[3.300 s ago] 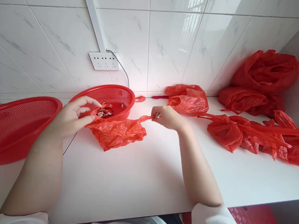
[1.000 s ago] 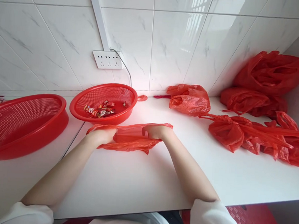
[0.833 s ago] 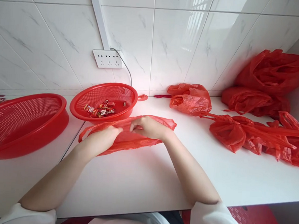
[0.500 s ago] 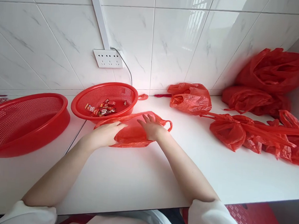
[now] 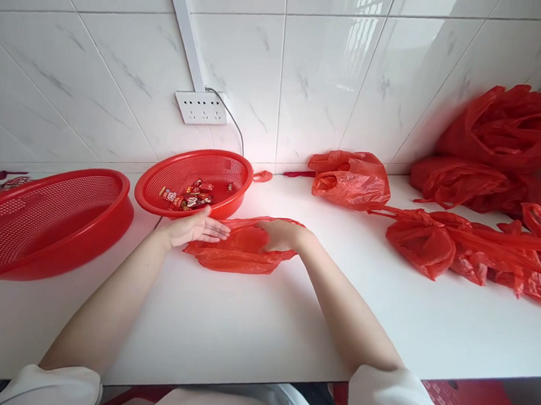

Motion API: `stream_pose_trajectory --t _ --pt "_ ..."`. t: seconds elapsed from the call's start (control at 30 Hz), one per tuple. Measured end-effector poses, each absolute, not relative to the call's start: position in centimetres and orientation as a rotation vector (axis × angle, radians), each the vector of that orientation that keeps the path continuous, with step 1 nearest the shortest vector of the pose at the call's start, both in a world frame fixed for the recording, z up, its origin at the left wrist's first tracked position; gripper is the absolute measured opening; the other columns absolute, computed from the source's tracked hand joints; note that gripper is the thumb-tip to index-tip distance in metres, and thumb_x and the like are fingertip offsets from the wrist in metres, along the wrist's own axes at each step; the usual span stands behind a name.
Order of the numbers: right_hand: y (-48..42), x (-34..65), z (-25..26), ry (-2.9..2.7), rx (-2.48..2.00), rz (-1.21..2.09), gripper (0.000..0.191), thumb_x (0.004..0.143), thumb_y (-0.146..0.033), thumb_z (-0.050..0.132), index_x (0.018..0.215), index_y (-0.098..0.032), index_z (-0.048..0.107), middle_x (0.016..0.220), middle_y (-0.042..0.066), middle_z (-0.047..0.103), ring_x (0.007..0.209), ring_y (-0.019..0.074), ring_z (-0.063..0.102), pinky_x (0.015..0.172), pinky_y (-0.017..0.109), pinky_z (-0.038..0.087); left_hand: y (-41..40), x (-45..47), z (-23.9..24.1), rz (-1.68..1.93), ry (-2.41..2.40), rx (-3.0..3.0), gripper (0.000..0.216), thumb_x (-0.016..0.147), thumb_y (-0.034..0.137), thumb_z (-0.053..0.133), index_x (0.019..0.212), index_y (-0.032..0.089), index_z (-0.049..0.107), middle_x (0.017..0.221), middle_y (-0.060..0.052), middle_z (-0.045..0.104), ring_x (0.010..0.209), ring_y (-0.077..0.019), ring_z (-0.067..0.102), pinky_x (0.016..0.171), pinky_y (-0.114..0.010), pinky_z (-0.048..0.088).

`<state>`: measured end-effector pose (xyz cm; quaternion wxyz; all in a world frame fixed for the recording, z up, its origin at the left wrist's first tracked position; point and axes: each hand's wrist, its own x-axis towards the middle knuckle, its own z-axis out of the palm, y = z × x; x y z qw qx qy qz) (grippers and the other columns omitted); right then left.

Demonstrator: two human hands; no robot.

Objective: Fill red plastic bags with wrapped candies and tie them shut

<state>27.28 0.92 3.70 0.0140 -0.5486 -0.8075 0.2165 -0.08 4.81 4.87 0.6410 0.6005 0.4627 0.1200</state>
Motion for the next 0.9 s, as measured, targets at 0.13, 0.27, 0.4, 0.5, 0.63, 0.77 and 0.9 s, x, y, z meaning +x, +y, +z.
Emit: stream_pose_trajectory --t 0.13,0.27,0.4,0.5,0.63,0.77,0.9 --pt "-0.2 27.4 5.7 -2.482 -1.375 0.903 0.052 0.083 -0.047 0.057 0.132 -0.028 0.054 0.129 0.005 0.061 0.113 0.0247 0.060 0.082 0.033 0.052 4.4 -1.7 4.0 0.625 1.077 0.928 0.066 0.079 0.079 0.035 0.059 0.018 0.047 0.055 -0.004 0.055 0.037 -0.0057 0.040 0.032 -0.019 0.032" --pt "-1.5 27.7 7.7 -2.403 -1.223 0.872 0.037 0.088 -0.040 0.054 0.121 -0.025 0.060 0.118 0.004 0.066 0.108 0.0203 0.062 0.085 0.031 0.051 4.4 -3.5 3.1 0.829 1.174 0.725 0.056 0.080 0.071 0.047 0.063 0.018 0.042 0.048 0.003 0.044 0.030 0.0000 0.023 0.025 -0.013 0.016" --pt "-2.5 28.3 9.2 -2.291 -1.243 0.722 0.028 0.090 -0.034 0.052 0.114 -0.027 0.063 0.112 0.002 0.069 0.100 0.0181 0.065 0.077 0.028 0.053 4.1 -4.4 2.5 0.868 1.415 0.696 0.049 0.081 0.063 0.047 0.077 0.014 0.052 0.061 -0.011 0.063 0.033 -0.0078 0.046 0.026 -0.016 0.031" --pt "-2.8 28.5 9.6 -2.258 -1.250 0.634 0.025 0.090 -0.032 0.052 0.111 -0.027 0.065 0.106 0.001 0.071 0.095 0.0176 0.067 0.076 0.028 0.053 3.5 -4.7 2.0 0.906 1.249 0.694 0.032 0.084 0.041 0.051 0.088 0.010 0.057 0.084 -0.021 0.070 0.064 -0.0201 0.070 0.047 -0.020 0.054" --pt "-2.7 28.4 9.3 -2.296 -1.224 0.592 0.023 0.090 -0.030 0.051 0.108 -0.025 0.066 0.104 0.001 0.071 0.094 0.0178 0.067 0.074 0.028 0.053 2.7 -4.5 0.8 1.139 1.042 0.633 0.014 0.077 0.015 0.056 0.090 0.012 0.060 0.089 -0.011 0.071 0.081 -0.0186 0.071 0.065 -0.020 0.059" --pt "-2.3 27.9 8.8 -2.331 -1.205 0.552 0.022 0.091 -0.027 0.050 0.104 -0.025 0.067 0.102 0.001 0.072 0.090 0.0174 0.067 0.072 0.028 0.052 2.2 -3.3 -0.3 1.247 1.023 0.635 0.009 0.074 0.010 0.058 0.081 0.015 0.059 0.088 -0.001 0.071 0.073 -0.0115 0.068 0.068 -0.022 0.060" --pt "-1.7 27.3 8.1 -2.341 -1.137 0.448 0.022 0.091 -0.025 0.050 0.105 -0.025 0.066 0.107 0.002 0.070 0.093 0.0181 0.065 0.079 0.030 0.051 1.3 -1.7 -0.7 1.228 0.974 0.691 0.005 0.073 0.013 0.062 0.077 0.014 0.059 0.087 -0.003 0.070 0.081 -0.0160 0.067 0.071 -0.031 0.061"
